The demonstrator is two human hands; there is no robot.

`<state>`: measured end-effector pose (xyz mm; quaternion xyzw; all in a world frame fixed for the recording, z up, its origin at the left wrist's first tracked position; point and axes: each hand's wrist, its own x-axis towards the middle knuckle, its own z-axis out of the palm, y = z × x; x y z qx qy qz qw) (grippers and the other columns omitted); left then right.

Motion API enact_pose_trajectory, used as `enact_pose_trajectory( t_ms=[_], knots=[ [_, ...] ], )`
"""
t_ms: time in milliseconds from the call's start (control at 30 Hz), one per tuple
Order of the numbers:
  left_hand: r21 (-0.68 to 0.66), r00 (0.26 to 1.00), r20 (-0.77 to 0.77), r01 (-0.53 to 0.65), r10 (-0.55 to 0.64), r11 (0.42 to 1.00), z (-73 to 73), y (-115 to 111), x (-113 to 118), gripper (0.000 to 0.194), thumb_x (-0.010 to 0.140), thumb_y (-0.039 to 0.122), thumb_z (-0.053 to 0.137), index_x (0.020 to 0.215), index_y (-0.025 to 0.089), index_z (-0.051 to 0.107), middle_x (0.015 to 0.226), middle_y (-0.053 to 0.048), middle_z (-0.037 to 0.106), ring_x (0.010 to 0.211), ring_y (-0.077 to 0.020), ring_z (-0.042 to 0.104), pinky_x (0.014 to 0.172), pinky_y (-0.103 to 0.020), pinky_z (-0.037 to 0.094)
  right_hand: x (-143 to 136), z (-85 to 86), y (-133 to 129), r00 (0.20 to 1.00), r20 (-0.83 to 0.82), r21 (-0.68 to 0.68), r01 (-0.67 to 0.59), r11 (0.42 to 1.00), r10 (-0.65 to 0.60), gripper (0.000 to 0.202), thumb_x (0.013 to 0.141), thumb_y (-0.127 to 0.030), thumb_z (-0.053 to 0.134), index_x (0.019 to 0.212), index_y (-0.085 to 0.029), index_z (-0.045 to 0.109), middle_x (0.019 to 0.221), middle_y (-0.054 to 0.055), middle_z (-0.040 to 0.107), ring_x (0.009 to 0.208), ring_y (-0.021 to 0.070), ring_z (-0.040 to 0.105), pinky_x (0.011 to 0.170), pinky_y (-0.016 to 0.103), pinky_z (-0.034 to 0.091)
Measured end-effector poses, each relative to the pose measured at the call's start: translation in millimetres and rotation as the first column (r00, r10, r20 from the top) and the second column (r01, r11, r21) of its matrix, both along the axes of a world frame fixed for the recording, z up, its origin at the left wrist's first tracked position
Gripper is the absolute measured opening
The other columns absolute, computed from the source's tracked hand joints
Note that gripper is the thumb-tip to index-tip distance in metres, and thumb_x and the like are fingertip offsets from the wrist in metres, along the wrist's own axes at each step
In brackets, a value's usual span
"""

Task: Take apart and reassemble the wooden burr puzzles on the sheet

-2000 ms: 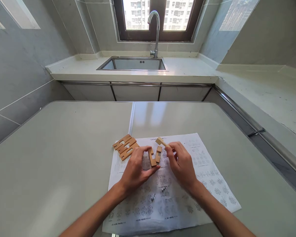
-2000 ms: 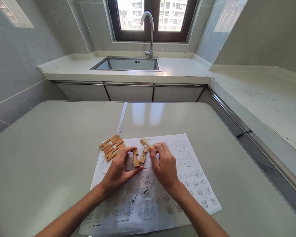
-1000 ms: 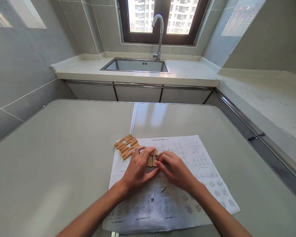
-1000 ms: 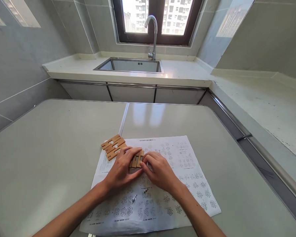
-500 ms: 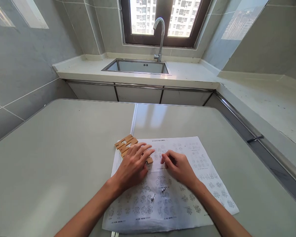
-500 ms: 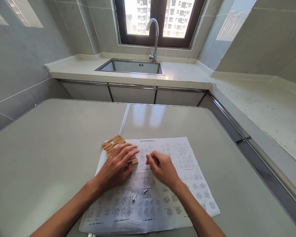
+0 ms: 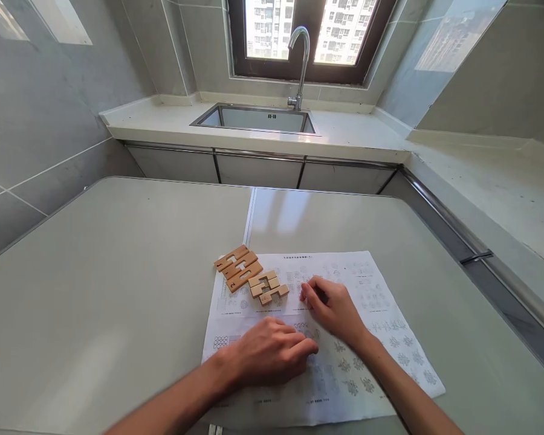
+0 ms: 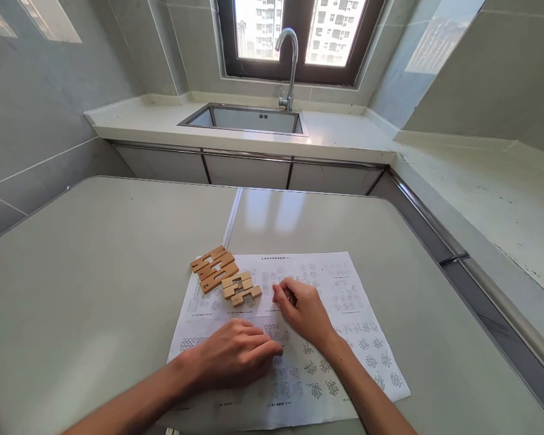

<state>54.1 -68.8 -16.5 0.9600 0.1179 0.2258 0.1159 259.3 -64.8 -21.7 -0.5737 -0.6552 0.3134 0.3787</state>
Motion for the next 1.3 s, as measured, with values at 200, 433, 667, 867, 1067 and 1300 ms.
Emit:
enact_pose_trajectory(
  t_ms=[200,433,667,867,1067,1300],
  knots=[
    [-0.084,0.999,-0.029,-0.041,0.038,0.996,-3.3,3.5,1.1,0.02,0.085,0.006,0.053,0.092,0.02,0.065,0.067,0.001,0.071,0.057,-0.0156,0.065,0.049,-0.028,0.037,-0.6,-2.2,-0.7,1.0,0.031,0.016,-0.005,1.0,0.004,0.041,0.107,-0.047,0.048,0.077,-0.023,0.061,0.066,0.001,0.064,0.057,0.0167,0.054,0.058,0.03,0.041],
    [-0.107,0.999,-0.034,-0.038,0.035,0.994,-0.4,4.5,3.0,0.018,0.086,0.006,0.052,0.087,0.021,0.062,0.065,0.001,0.069,0.055,-0.0154,0.065,0.048,-0.027,0.038,0.3,-1.7,-0.9,0.995,0.097,0.037,0.004,0.999,-0.008,0.039,0.107,-0.044,0.048,0.075,-0.023,0.058,0.066,0.0,0.062,0.057,0.0156,0.05,0.057,0.03,0.037],
    [-0.07,0.998,-0.05,-0.047,0.044,0.996,1.4,5.2,3.7,0.017,0.089,0.007,0.051,0.081,0.021,0.057,0.061,0.003,0.063,0.051,-0.0138,0.06,0.047,-0.027,0.034,0.1,-1.7,-0.6,0.989,0.149,0.095,-0.002,0.995,-0.013,0.037,0.107,-0.04,0.048,0.073,-0.023,0.051,0.062,-0.002,0.054,0.055,0.014,0.044,0.056,0.029,0.035],
    [-0.061,0.998,-0.041,-0.043,0.041,0.997,0.8,6.8,3.9,0.018,0.089,0.006,0.051,0.078,0.02,0.055,0.06,0.004,0.062,0.049,-0.0125,0.055,0.049,-0.027,0.031,-0.8,0.3,-0.2,0.985,0.173,0.137,-0.022,0.99,-0.002,0.035,0.106,-0.034,0.05,0.073,-0.022,0.048,0.062,-0.004,0.052,0.055,0.0126,0.043,0.055,0.027,0.033],
    [-0.045,0.997,-0.067,-0.028,0.025,0.999,3.4,7.3,3.3,0.018,0.092,0.008,0.051,0.079,0.02,0.055,0.062,0.003,0.062,0.052,-0.0135,0.058,0.049,-0.029,0.032,-0.9,-0.4,0.2,0.983,0.186,0.154,-0.025,0.988,-0.004,0.035,0.106,-0.034,0.049,0.073,-0.023,0.047,0.062,-0.004,0.049,0.055,0.0124,0.041,0.055,0.027,0.032],
    [-0.032,0.998,-0.059,-0.021,0.019,0.999,-0.4,7.2,2.6,0.019,0.091,0.007,0.051,0.077,0.02,0.052,0.06,0.004,0.059,0.05,-0.0122,0.054,0.049,-0.03,0.029,-1.9,-0.6,0.5,0.985,0.173,0.152,-0.02,0.988,-0.007,0.036,0.106,-0.033,0.05,0.072,-0.023,0.045,0.061,-0.005,0.047,0.055,0.0122,0.039,0.055,0.027,0.031]
  ],
)
